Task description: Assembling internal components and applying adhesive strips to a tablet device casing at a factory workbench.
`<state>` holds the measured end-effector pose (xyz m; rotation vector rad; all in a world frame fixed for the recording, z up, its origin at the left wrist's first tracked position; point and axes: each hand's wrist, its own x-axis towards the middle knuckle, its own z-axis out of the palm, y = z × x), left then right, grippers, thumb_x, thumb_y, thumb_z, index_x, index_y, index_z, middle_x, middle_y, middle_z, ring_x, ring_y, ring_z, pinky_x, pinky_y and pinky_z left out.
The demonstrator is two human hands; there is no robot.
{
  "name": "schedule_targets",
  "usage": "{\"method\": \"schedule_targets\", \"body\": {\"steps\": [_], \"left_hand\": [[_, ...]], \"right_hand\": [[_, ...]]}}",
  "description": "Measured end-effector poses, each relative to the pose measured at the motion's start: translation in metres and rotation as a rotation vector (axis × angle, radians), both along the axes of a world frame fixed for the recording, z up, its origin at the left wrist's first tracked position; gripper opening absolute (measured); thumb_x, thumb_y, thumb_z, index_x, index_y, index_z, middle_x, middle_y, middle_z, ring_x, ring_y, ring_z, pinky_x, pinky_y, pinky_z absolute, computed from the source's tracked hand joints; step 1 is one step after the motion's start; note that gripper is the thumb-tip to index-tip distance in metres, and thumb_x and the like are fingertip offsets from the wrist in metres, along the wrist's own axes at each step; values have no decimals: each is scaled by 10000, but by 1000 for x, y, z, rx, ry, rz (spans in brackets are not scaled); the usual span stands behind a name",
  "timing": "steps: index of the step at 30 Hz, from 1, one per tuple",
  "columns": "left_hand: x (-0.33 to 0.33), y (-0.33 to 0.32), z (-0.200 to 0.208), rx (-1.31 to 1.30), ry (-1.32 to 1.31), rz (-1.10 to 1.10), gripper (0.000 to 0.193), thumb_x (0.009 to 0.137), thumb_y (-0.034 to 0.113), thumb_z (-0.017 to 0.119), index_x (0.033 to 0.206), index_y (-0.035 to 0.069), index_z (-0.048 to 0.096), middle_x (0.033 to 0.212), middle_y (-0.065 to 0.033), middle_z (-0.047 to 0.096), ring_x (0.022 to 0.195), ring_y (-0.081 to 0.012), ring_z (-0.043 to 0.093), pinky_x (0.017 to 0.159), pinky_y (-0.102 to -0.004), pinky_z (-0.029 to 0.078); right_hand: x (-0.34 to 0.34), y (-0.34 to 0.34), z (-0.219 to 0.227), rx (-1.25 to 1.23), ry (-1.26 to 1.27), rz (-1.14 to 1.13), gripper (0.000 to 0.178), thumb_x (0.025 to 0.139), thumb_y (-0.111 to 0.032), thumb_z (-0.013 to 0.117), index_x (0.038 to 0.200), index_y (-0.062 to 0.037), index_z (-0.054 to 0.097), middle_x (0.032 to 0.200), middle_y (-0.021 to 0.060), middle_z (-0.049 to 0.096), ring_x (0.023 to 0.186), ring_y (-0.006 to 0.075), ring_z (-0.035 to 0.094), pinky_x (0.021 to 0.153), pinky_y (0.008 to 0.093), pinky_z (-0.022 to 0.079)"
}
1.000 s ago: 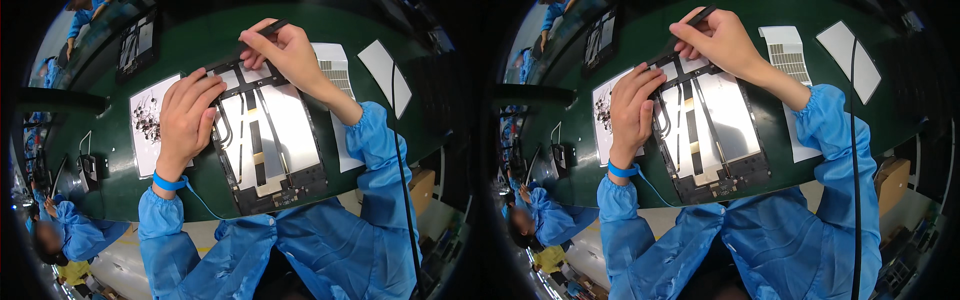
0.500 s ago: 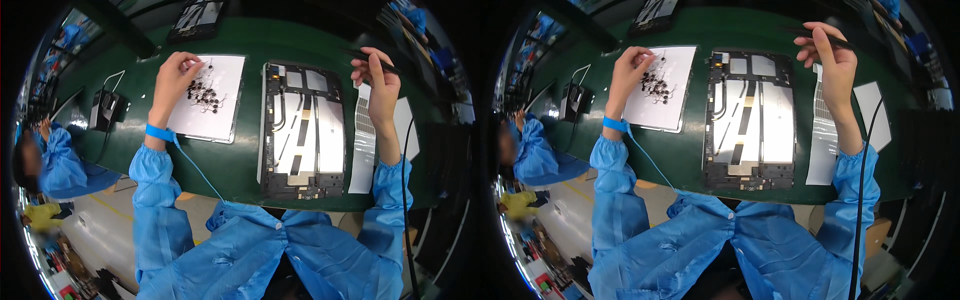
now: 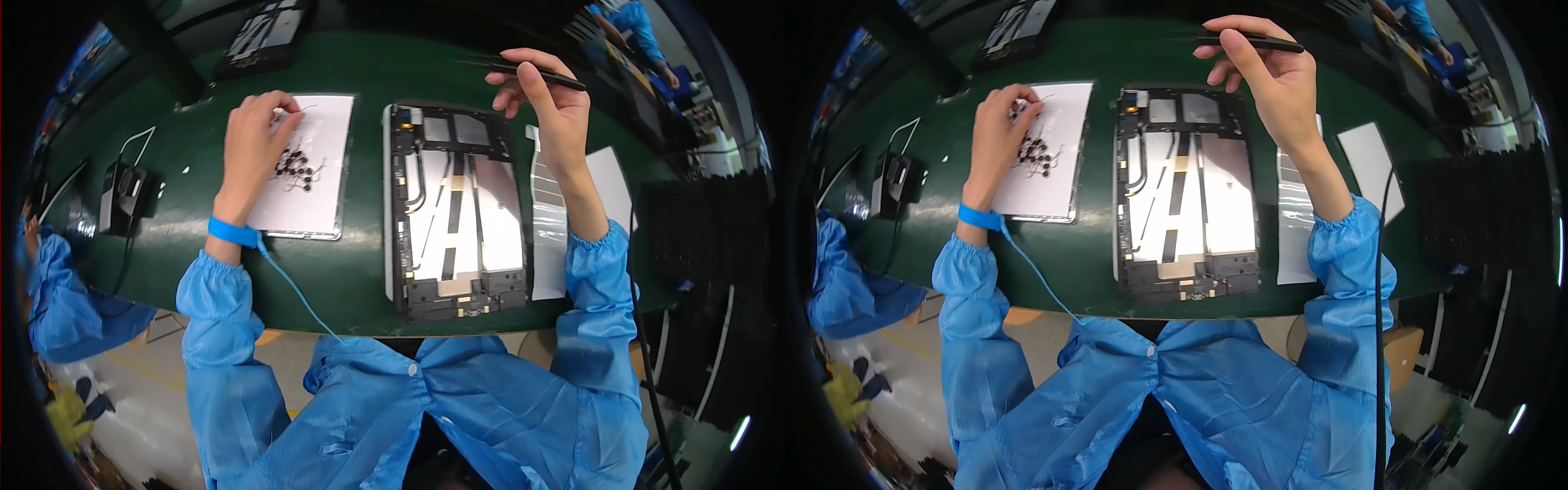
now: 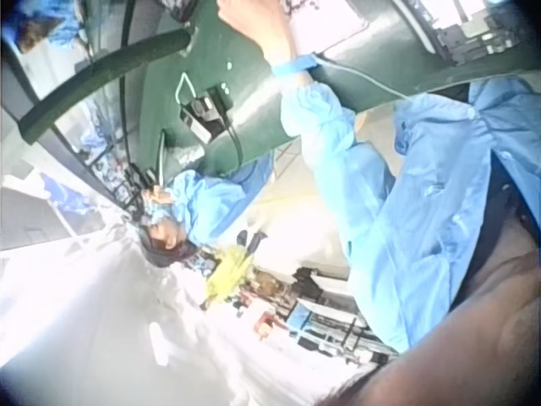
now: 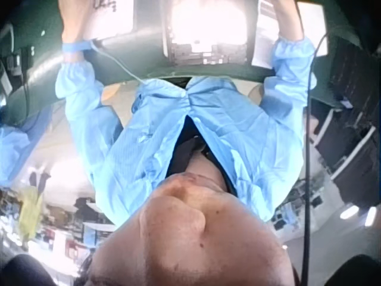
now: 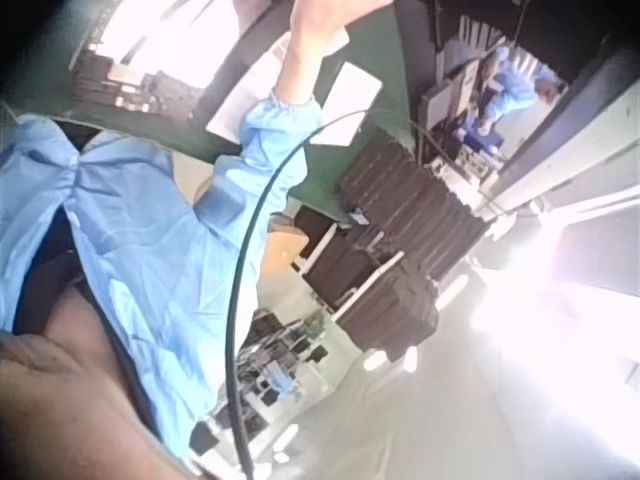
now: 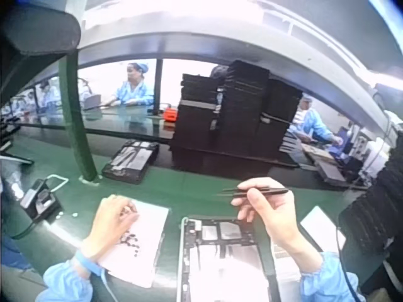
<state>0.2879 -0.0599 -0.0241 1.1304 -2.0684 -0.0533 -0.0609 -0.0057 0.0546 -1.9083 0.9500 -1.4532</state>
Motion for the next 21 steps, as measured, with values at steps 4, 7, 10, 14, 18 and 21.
{"method": "schedule_targets", "body": {"steps": [4, 7, 10, 14, 18, 21], "left_hand": [[-5, 4, 6, 104, -2, 22, 101, 854, 118, 708, 921, 52, 671, 813, -82, 616, 783, -224, 560, 721, -340, 438], [-5, 6, 4, 175, -27, -3, 95, 849, 125, 712, 917, 69, 678, 848, -64, 651, 799, -251, 574, 725, -359, 446], [-2, 6, 6, 136, -152, -80, 122, 867, 110, 690, 977, 56, 683, 953, -86, 660, 868, -259, 591, 748, -342, 458], [-22, 14, 27, 102, 82, -86, 168, 919, 83, 637, 1079, 46, 677, 1127, -97, 634, 1000, -230, 613, 867, -326, 471], [-115, 38, 87, 222, -3, -565, 163, 924, 95, 625, 1070, 53, 686, 1153, -106, 645, 1066, -240, 599, 912, -349, 474], [-201, 49, 92, 138, -411, -872, 250, 947, 166, 608, 1166, 81, 692, 1314, -162, 603, 1230, -346, 544, 1063, -423, 407]], "right_hand": [[-35, 19, -1, 61, 8, -143, 266, 999, -210, 606, 1169, -8, 644, 950, 136, 727, 731, 131, 670, 627, 235, 506], [-67, 42, -11, 65, 17, -258, 232, 957, -196, 665, 1119, -30, 679, 941, 107, 737, 724, 114, 682, 607, 200, 489], [-116, 64, -28, 129, -84, -366, 211, 938, -176, 689, 1084, -24, 683, 873, 75, 718, 679, 94, 650, 581, 197, 468], [-164, 75, -71, 319, -189, -431, 188, 958, -187, 666, 1049, -23, 655, 764, 35, 640, 605, 77, 593, 529, 198, 443], [-182, 77, -92, 362, -212, -416, 229, 978, -203, 638, 1094, -5, 632, 791, 53, 652, 625, 94, 620, 536, 205, 465], [-187, 63, -107, 372, -212, -358, 228, 982, -198, 630, 1086, 5, 631, 831, 80, 679, 659, 112, 647, 551, 210, 483]]}}
